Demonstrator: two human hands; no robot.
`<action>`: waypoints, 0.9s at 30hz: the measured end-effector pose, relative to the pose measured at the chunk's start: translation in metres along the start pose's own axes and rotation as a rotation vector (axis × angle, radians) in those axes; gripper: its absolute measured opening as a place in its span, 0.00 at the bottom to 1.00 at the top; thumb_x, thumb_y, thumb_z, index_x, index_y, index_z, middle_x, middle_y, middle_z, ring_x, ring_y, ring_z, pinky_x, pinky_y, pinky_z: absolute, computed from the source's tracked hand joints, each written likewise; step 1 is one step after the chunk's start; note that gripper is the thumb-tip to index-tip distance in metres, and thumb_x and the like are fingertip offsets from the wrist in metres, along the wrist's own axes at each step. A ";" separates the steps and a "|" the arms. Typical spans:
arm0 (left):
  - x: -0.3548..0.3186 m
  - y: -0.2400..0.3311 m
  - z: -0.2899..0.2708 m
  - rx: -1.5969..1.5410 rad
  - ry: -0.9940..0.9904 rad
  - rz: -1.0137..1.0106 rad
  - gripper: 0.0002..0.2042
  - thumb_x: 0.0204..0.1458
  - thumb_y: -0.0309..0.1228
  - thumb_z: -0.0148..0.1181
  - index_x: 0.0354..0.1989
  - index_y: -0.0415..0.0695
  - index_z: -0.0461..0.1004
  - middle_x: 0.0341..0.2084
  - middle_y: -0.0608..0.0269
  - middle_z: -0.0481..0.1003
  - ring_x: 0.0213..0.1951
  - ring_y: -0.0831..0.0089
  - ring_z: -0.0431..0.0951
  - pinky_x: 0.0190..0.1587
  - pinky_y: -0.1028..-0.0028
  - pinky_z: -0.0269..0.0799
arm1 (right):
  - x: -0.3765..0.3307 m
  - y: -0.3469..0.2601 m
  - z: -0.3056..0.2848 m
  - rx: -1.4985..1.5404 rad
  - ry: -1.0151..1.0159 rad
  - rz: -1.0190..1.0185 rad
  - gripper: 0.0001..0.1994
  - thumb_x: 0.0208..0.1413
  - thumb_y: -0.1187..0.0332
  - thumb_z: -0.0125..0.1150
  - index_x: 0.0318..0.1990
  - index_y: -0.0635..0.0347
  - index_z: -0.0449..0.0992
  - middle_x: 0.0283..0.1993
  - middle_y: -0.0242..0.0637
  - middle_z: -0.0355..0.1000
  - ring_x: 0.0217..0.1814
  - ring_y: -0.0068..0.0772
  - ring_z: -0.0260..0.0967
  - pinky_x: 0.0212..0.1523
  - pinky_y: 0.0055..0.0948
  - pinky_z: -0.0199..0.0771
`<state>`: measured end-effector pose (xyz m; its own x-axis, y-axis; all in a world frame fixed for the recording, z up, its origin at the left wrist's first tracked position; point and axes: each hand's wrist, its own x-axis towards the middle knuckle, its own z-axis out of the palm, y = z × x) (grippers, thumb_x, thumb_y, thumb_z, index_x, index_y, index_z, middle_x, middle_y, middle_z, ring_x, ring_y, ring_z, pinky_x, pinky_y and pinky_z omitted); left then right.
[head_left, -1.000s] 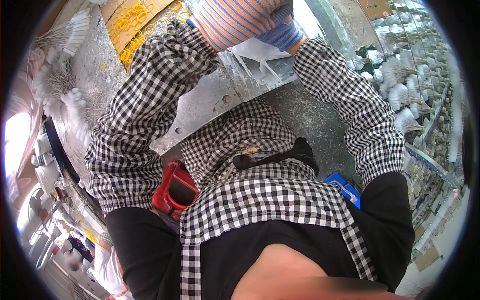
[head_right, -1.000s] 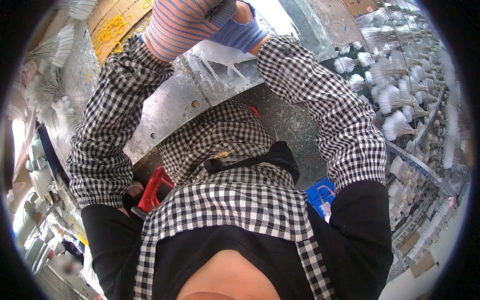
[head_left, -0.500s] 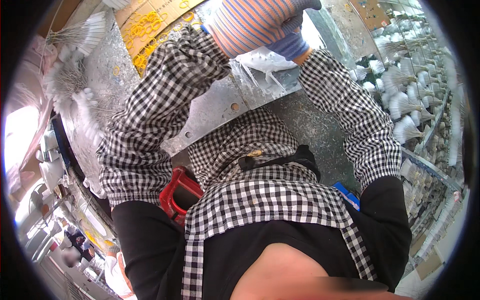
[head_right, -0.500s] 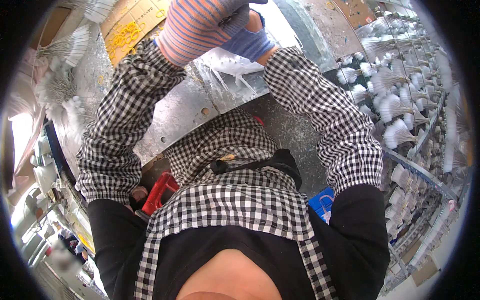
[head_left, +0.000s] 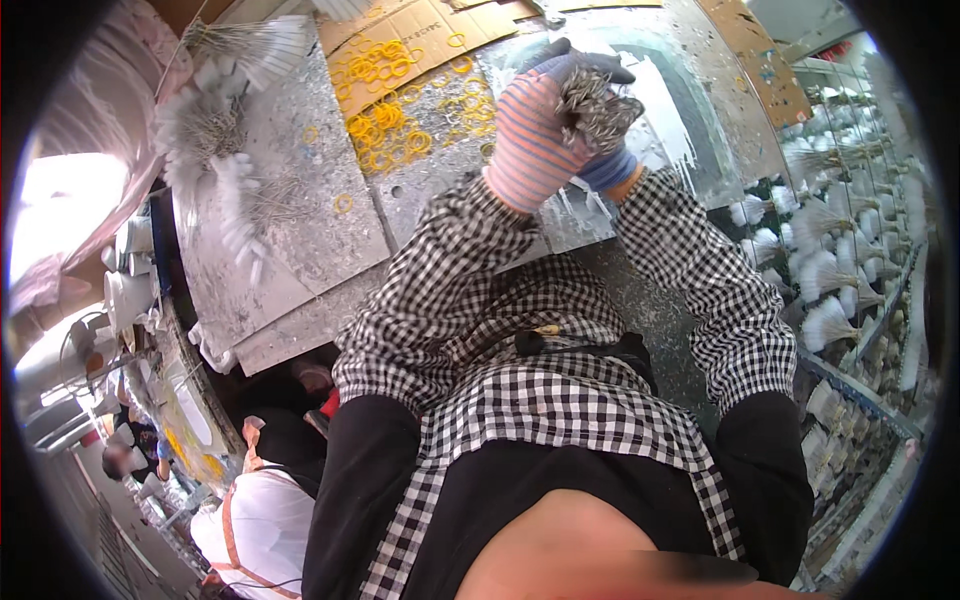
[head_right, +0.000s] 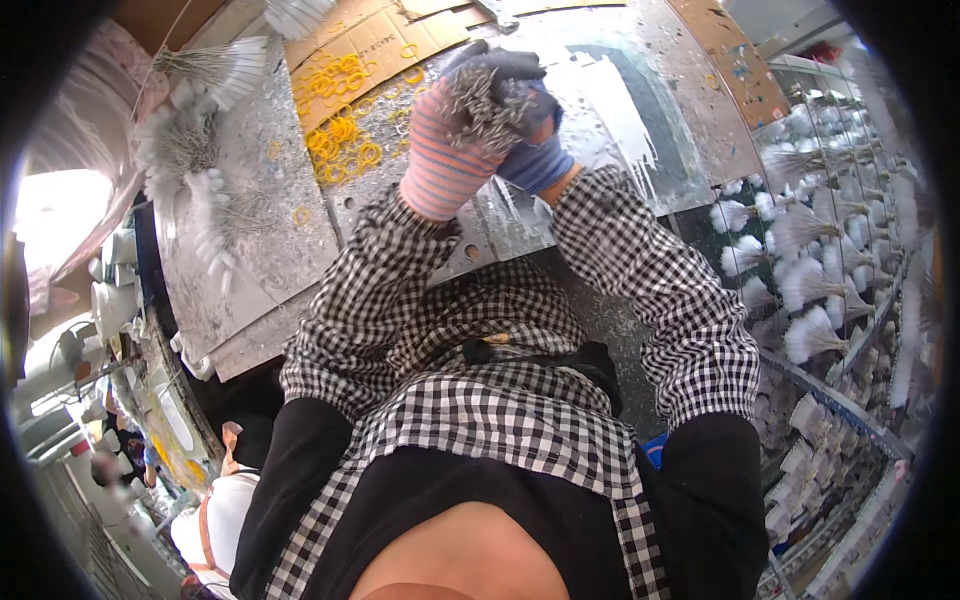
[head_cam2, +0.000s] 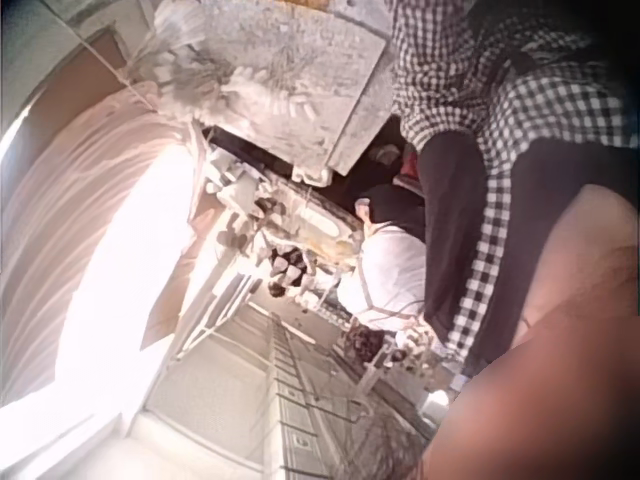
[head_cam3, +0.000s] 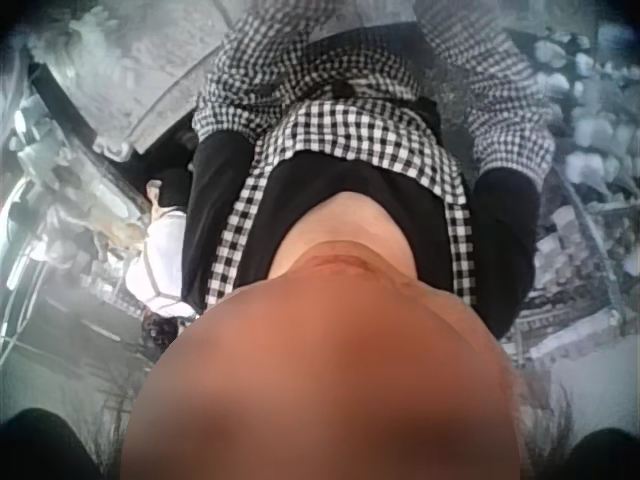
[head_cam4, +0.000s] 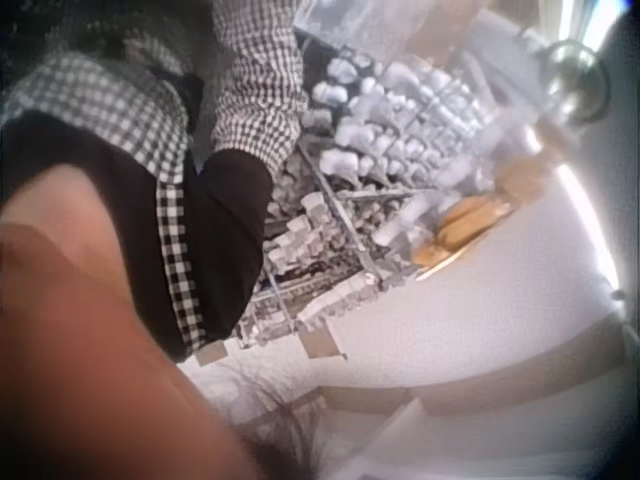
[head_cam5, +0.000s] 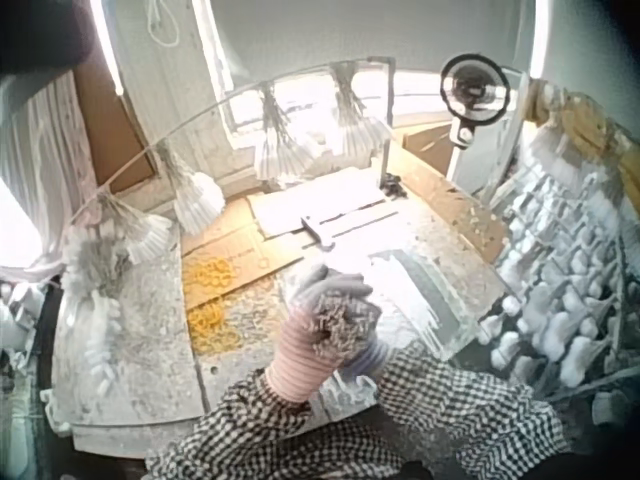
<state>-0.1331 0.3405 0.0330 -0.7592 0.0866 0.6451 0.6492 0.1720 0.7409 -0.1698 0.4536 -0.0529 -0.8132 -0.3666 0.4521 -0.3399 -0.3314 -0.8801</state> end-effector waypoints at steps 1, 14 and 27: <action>-0.003 -0.002 -0.010 0.046 0.052 0.091 0.15 0.43 0.32 0.69 0.43 0.46 0.82 0.34 0.58 0.83 0.38 0.57 0.83 0.52 0.64 0.78 | 0.003 -0.022 0.018 -0.624 -0.027 -0.127 0.23 0.58 0.51 0.65 0.58 0.49 0.75 0.55 0.37 0.75 0.58 0.38 0.72 0.57 0.38 0.76; -0.089 0.016 -0.155 1.547 -1.446 -0.443 0.06 0.55 0.30 0.58 0.34 0.48 0.81 0.28 0.59 0.82 0.41 0.60 0.84 0.50 0.59 0.71 | 0.062 0.038 0.098 -1.274 -0.564 -0.277 0.10 0.58 0.61 0.57 0.37 0.53 0.83 0.36 0.41 0.79 0.40 0.43 0.77 0.47 0.43 0.77; -0.040 0.053 -0.196 0.227 -0.165 -0.682 0.13 0.60 0.23 0.52 0.52 0.33 0.73 0.40 0.54 0.80 0.40 0.66 0.82 0.44 0.71 0.80 | 0.088 0.028 0.102 -1.133 -0.396 -0.176 0.10 0.60 0.64 0.57 0.41 0.58 0.80 0.42 0.41 0.79 0.46 0.45 0.76 0.49 0.43 0.76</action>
<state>-0.0590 0.1542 0.0834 -0.9995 0.0314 0.0048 0.0181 0.4381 0.8987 -0.2025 0.3232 -0.0225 -0.5806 -0.6995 0.4166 -0.8131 0.4722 -0.3404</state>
